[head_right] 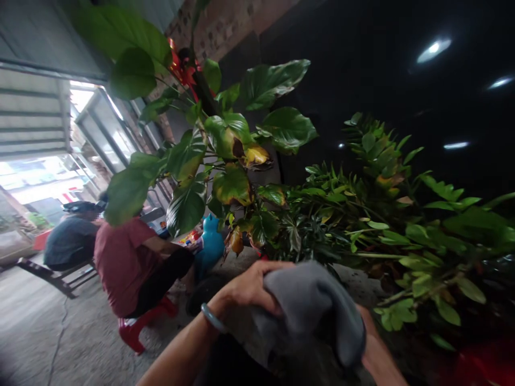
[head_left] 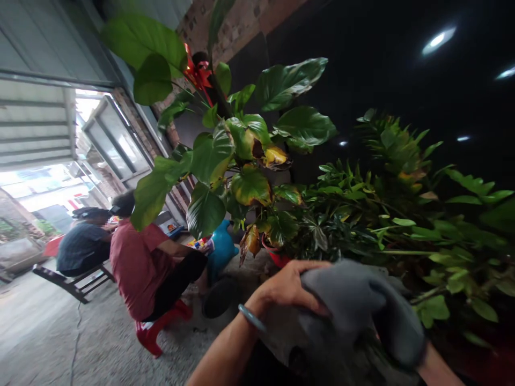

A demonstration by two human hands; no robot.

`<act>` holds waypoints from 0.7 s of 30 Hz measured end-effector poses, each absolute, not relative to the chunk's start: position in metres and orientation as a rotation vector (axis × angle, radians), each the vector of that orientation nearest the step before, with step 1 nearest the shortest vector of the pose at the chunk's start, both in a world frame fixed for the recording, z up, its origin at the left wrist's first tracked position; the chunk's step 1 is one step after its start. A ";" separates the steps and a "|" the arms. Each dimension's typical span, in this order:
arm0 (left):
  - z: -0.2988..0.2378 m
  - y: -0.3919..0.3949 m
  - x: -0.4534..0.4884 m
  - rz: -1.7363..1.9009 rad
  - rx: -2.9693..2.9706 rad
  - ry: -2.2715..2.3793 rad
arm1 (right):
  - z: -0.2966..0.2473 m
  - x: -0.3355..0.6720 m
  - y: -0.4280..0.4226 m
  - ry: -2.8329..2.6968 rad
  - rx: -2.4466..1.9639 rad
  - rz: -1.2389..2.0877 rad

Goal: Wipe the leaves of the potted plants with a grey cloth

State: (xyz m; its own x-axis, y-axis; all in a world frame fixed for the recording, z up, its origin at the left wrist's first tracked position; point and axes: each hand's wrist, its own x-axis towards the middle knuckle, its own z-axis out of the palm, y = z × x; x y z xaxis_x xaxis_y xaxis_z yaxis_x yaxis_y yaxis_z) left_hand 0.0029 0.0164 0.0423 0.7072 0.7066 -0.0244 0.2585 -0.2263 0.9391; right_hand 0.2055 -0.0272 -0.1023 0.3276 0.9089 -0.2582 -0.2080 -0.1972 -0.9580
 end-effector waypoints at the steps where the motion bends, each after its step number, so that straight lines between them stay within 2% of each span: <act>1: 0.050 0.020 0.006 0.660 1.767 0.759 | -0.100 0.204 -0.028 -0.672 -1.399 1.189; 4: 0.055 0.037 0.023 1.023 1.628 0.780 | -0.089 0.199 -0.029 -0.573 -1.391 1.236; 6: 0.041 0.045 0.032 1.051 1.610 0.844 | -0.083 0.197 -0.028 -0.532 -1.366 1.252; 8: 0.020 0.045 0.031 0.828 1.698 0.937 | -0.081 0.197 -0.027 -0.496 -1.351 1.263; 11: 0.003 0.033 0.014 0.293 1.842 0.971 | -0.085 0.202 -0.027 -0.454 -1.356 1.282; 13: 0.013 0.025 0.003 0.175 1.886 0.914 | -0.088 0.205 -0.028 -0.442 -1.357 1.292; 15: 0.033 0.022 0.001 0.343 1.918 0.872 | -0.090 0.206 -0.029 -0.428 -1.353 1.287; 18: 0.059 0.029 0.018 0.797 1.888 0.833 | -0.086 0.203 -0.029 -0.398 -1.335 1.259; 21: 0.053 0.040 0.042 0.999 1.859 0.836 | -0.080 0.199 -0.028 -0.382 -1.302 1.237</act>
